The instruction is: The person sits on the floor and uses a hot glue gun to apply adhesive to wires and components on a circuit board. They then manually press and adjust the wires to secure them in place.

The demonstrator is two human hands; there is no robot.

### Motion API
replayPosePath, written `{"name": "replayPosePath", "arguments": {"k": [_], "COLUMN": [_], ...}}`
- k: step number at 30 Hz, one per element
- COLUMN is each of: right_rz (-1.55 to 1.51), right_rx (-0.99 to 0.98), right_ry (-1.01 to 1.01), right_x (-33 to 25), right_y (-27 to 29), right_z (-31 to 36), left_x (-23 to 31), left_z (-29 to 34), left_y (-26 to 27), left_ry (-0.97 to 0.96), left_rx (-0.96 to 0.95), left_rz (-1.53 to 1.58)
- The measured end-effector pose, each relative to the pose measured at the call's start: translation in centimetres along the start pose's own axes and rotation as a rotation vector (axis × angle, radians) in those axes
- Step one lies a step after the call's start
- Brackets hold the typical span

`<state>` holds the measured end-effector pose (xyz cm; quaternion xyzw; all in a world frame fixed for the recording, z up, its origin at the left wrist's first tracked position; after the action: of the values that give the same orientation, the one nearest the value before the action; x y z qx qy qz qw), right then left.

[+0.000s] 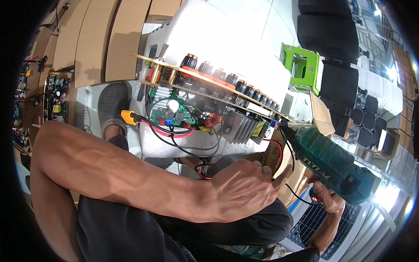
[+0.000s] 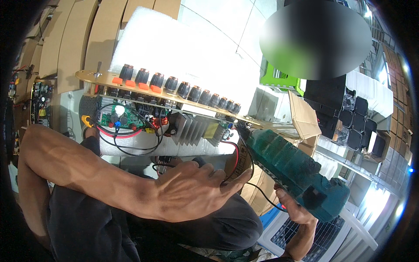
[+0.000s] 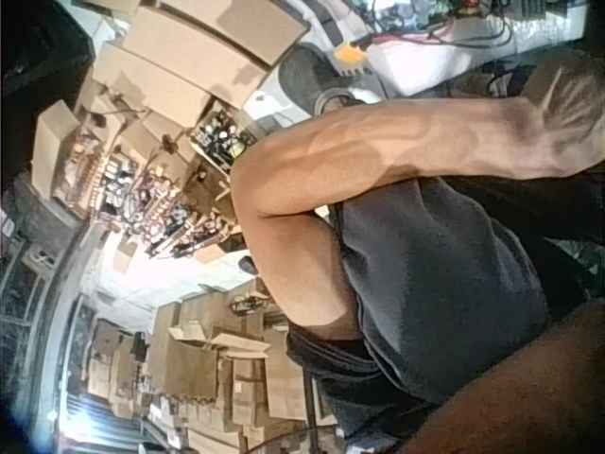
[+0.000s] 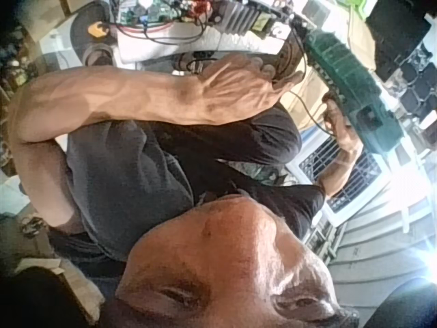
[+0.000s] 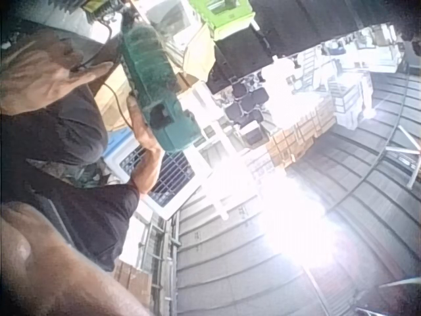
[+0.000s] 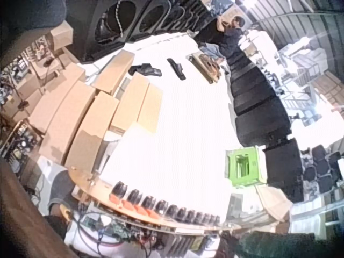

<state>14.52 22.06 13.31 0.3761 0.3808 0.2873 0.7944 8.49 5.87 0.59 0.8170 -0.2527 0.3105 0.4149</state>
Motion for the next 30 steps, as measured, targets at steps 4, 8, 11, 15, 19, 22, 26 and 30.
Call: {"name": "replayPosePath", "arguments": {"k": [4, 8, 11, 15, 19, 22, 26, 30], "right_rz": [0.016, 0.037, 0.037, 0.047, 0.066, 0.08, 0.104, 0.071], "right_rx": [-0.009, -0.012, -0.048, -0.087, -0.063, -0.047, -0.068, -0.051], "right_ry": [-0.014, 0.092, 0.144, -0.016, 0.099, 0.091, 0.148, 0.116], "right_x": [0.1, 0.1, -0.2, 0.0, -0.3, -0.4, -0.7, -0.6], "right_y": [-0.2, -0.4, -0.4, -0.1, -0.5, -0.4, -0.5, -0.5], "right_z": [-0.2, -0.1, 0.0, 0.3, -0.1, -0.1, -0.1, 0.0], "left_x": [0.1, 0.1, 0.0, 0.0, 0.0, 0.0, 0.1, 0.0], "left_z": [-0.1, -0.1, 0.0, 0.1, -0.1, -0.1, -0.1, -0.2], "left_y": [0.1, 0.3, 0.3, 0.6, 0.1, 0.4, 0.1, 0.2], "left_ry": [0.001, -0.003, 0.023, 0.021, 0.037, 0.018, 0.012, 0.025], "left_rx": [0.011, 0.032, 0.048, 0.069, 0.015, 0.008, 0.017, 0.018], "left_rz": [-0.026, -0.029, -0.018, -0.003, 0.029, 0.003, 0.008, 0.015]}}
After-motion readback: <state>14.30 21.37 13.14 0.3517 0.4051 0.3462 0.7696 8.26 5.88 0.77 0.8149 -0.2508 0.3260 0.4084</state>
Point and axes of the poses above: each hand's wrist, its own z-axis away from the middle knuckle, its own y-axis out of the back of the hand, x = y × z, the point moved 8 cm from there along -z, towards the middle knuckle, and after that the axes turned 10 degrees about -z, right-handed, at the moved point
